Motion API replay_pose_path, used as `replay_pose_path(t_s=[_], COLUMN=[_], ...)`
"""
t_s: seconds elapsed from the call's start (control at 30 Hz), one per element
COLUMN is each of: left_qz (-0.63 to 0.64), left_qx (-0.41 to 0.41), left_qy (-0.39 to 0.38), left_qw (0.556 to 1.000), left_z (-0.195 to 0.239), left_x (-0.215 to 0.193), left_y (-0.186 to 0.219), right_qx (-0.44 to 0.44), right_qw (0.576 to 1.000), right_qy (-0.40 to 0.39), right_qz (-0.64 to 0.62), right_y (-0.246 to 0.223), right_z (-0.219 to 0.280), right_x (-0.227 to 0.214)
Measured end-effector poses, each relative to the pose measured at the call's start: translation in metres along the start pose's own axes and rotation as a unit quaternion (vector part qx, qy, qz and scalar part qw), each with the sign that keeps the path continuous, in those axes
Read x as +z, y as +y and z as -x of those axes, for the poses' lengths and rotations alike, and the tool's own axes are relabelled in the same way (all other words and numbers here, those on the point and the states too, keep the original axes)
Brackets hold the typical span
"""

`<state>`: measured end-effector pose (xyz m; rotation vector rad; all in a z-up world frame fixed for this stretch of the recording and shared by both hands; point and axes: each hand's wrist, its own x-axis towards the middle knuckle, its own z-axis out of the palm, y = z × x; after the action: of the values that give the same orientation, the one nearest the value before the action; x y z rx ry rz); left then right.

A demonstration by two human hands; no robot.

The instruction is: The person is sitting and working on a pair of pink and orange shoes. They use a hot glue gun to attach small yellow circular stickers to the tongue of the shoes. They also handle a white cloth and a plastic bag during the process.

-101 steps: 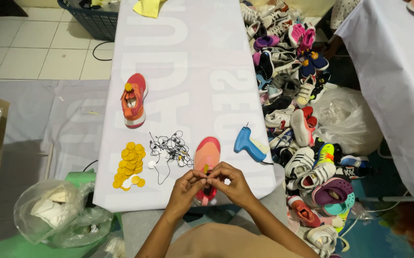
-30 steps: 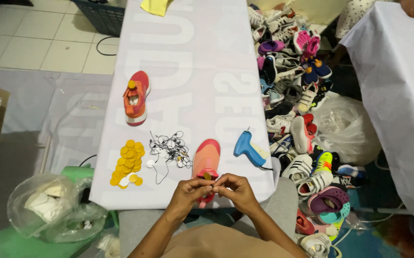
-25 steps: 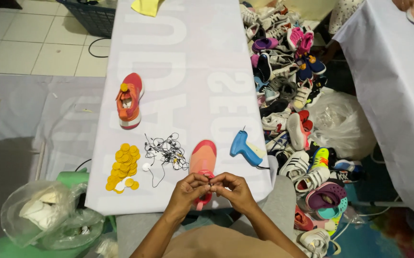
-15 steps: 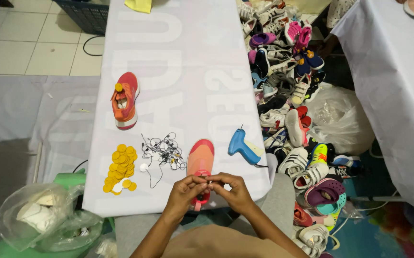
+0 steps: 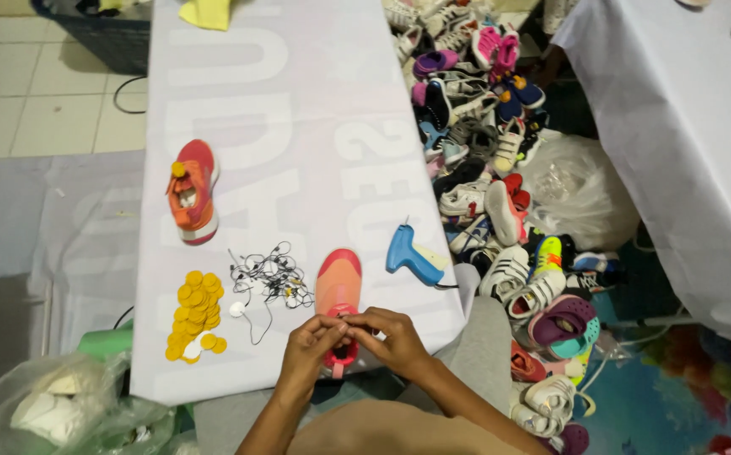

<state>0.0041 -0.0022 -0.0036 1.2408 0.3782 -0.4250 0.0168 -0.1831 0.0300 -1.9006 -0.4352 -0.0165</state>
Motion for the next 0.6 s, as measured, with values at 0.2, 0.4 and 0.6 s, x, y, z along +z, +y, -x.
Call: replay_pose_path(t_s=[0.2,0.4,0.6], left_qz=[0.022,-0.01,-0.017], left_qx=[0.004,0.004,0.001], left_qy=[-0.011,0.013,0.004], left_qw=[1.0,1.0,1.0], left_z=[-0.006,-0.009,-0.018], left_x=[-0.006,-0.003,-0.012], left_y=[-0.007,-0.003,-0.008], right_qx=[-0.04,-0.104,-0.11], right_qw=[0.996,0.986,0.985], right_qy=[0.013,0.026,0.025], right_qz=[0.081,0.129,0.133], right_y=[0.001,0.001,-0.001], right_z=[0.001,0.0,-0.002], right_x=[0.0,0.001,0.0])
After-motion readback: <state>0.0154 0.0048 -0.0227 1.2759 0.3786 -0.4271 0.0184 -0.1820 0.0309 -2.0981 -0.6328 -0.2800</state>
